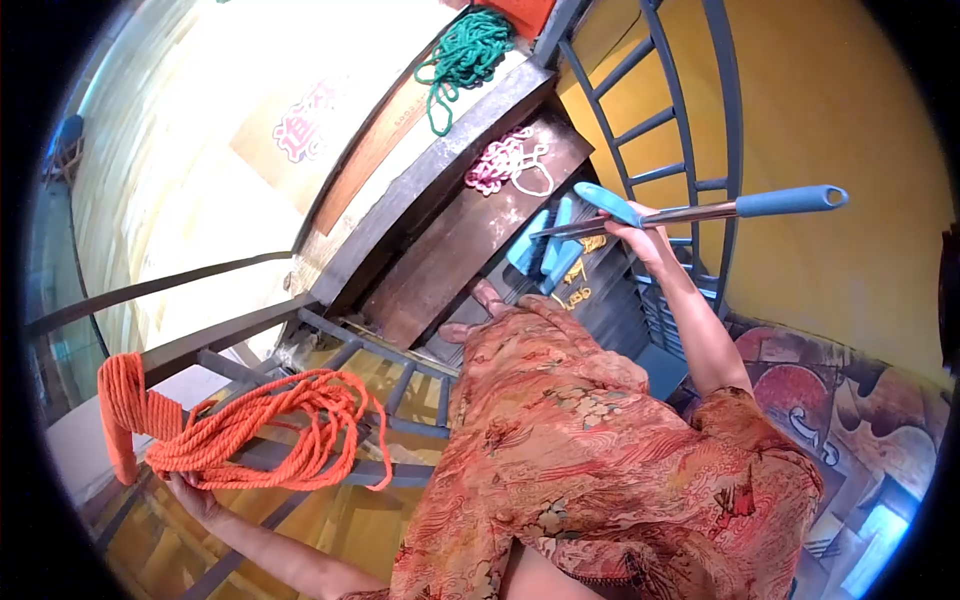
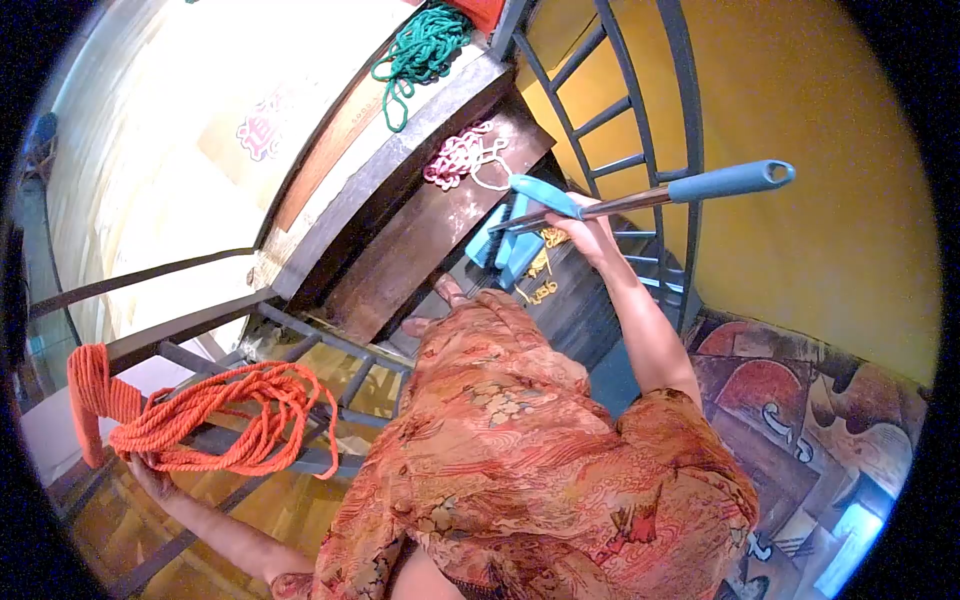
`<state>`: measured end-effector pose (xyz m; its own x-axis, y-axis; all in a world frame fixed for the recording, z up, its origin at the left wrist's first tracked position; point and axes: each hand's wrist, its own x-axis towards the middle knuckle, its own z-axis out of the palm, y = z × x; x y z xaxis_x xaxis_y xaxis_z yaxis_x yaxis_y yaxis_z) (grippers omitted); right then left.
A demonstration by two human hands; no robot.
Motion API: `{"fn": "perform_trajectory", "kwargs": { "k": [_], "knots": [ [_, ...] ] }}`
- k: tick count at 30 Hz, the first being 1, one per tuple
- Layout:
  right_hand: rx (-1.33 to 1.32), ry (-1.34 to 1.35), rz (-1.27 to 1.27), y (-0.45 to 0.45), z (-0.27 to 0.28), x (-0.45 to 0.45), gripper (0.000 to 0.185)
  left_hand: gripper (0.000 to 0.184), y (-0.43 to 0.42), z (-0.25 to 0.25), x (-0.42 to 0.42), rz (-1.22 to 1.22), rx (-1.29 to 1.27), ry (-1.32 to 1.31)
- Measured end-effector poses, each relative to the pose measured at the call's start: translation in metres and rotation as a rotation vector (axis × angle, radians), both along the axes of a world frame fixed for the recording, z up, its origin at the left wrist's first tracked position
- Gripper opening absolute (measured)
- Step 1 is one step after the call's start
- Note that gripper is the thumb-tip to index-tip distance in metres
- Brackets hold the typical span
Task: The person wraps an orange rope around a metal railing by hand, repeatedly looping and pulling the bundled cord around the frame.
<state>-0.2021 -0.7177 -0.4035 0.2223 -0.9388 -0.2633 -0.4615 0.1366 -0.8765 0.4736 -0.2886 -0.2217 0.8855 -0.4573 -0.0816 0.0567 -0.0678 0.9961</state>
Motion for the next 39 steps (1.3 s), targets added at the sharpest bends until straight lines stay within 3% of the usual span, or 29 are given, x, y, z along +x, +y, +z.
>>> {"fn": "perform_trajectory", "kwargs": {
  "k": [3, 6, 12, 17, 23, 25, 27, 30, 32, 35, 37, 39],
  "knots": [
    [0.123, -0.075, -0.118, -0.013, -0.044, -0.025, 0.020, 0.031, 0.025, -0.007, 0.023, -0.095, -0.028, 0.015],
    [0.130, -0.054, -0.299, -0.040, -0.109, -0.050, 0.020, 0.059, 0.028, -0.010, 0.031, -0.056, 0.074, 0.014],
    [0.156, 0.036, -0.405, -0.079, -0.178, -0.085, 0.023, 0.061, 0.023, -0.008, 0.018, 0.073, 0.090, 0.220],
    [0.188, 0.237, -0.293, -0.101, -0.190, -0.103, 0.033, 0.060, 0.010, -0.009, 0.002, 0.096, 0.079, 0.262],
    [0.143, 0.083, -0.421, -0.112, -0.202, -0.117, 0.033, 0.060, -0.010, 0.003, -0.023, 0.118, 0.047, 0.323],
    [0.268, 0.041, -0.480, -0.117, -0.208, -0.126, 0.032, 0.060, -0.016, 0.008, -0.032, 0.158, 0.021, 0.350],
    [0.193, 0.030, -0.456, -0.118, -0.238, -0.145, 0.031, 0.059, -0.009, 0.004, -0.025, 0.295, 0.030, 0.333],
    [0.306, 0.062, -0.491, -0.117, -0.222, -0.142, 0.029, 0.058, 0.000, -0.001, -0.020, 0.360, 0.026, 0.323],
    [0.319, -0.006, -0.511, -0.117, -0.224, -0.145, 0.028, 0.057, 0.014, -0.002, -0.010, 0.019, 0.004, 0.361],
    [0.346, 0.013, -0.498, -0.119, -0.222, -0.147, 0.029, 0.056, 0.019, -0.004, -0.009, -0.010, -0.039, 0.380],
    [0.374, 0.001, -0.479, -0.114, -0.224, -0.152, 0.035, 0.055, 0.025, -0.009, -0.004, 0.117, -0.033, 0.299],
    [0.338, -0.064, -0.609, -0.108, -0.223, -0.143, 0.043, 0.054, 0.029, -0.008, 0.001, -0.014, -0.054, 0.388]
  ]
}}
